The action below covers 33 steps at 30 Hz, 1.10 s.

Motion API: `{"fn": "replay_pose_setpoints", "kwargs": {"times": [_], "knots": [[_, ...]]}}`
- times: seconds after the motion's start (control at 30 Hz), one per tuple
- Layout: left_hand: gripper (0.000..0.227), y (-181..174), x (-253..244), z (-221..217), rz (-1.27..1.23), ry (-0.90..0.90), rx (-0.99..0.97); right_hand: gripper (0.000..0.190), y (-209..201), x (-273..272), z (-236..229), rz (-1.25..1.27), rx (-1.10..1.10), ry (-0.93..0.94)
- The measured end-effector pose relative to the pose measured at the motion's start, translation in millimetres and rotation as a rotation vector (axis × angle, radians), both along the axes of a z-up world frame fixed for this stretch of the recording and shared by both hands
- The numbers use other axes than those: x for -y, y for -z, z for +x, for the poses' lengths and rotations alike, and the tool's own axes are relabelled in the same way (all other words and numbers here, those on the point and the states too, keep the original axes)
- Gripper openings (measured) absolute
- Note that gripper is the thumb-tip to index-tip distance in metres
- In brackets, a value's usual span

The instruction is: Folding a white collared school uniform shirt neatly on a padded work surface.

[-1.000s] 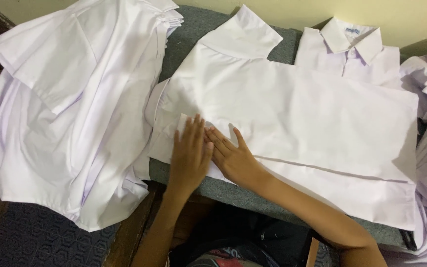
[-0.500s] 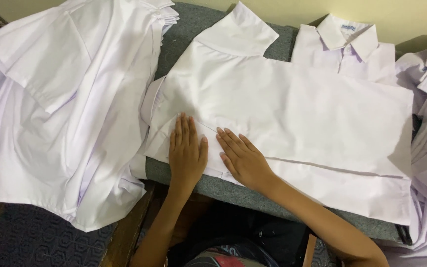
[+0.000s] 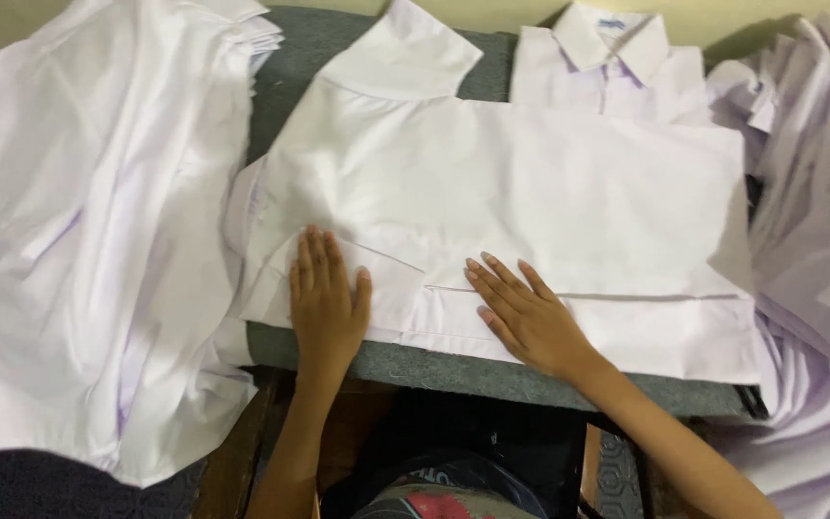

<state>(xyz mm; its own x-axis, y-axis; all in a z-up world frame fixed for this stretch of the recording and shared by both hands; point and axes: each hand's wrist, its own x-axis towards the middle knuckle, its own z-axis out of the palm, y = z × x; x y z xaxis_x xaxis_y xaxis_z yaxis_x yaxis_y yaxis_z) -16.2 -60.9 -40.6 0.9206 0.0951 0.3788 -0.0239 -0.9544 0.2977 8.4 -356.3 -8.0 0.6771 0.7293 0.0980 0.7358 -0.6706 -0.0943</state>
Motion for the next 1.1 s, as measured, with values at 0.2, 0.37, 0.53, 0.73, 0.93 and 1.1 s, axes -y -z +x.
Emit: {"fn": "replay_pose_setpoints", "kwargs": {"times": [0.2, 0.37, 0.53, 0.73, 0.93, 1.1], "knots": [[0.067, -7, 0, 1, 0.016, 0.014, -0.031, 0.053, 6, 51, 9, 0.01, 0.023, 0.025], [0.067, -11, 2, -2, 0.021, 0.018, -0.081, 0.055, 9, 98, 17, -0.009, 0.019, 0.152], [0.069, -21, 6, -3, -0.059, 0.023, -0.158, 0.057, 7, 132, 22, -0.031, 0.028, 0.274], [0.069, -19, 7, -3, 0.023, 0.017, -0.098, 0.063, -16, 155, 24, 0.048, -0.183, 0.413], [0.068, -20, 6, -4, 0.022, 0.013, -0.104, 0.063, -37, 160, 20, 0.034, -0.142, 0.392], [0.068, -31, -5, -4, -0.199, 0.097, -0.203, 0.06, -2, 194, 28, -0.007, 0.003, 0.524]]}}
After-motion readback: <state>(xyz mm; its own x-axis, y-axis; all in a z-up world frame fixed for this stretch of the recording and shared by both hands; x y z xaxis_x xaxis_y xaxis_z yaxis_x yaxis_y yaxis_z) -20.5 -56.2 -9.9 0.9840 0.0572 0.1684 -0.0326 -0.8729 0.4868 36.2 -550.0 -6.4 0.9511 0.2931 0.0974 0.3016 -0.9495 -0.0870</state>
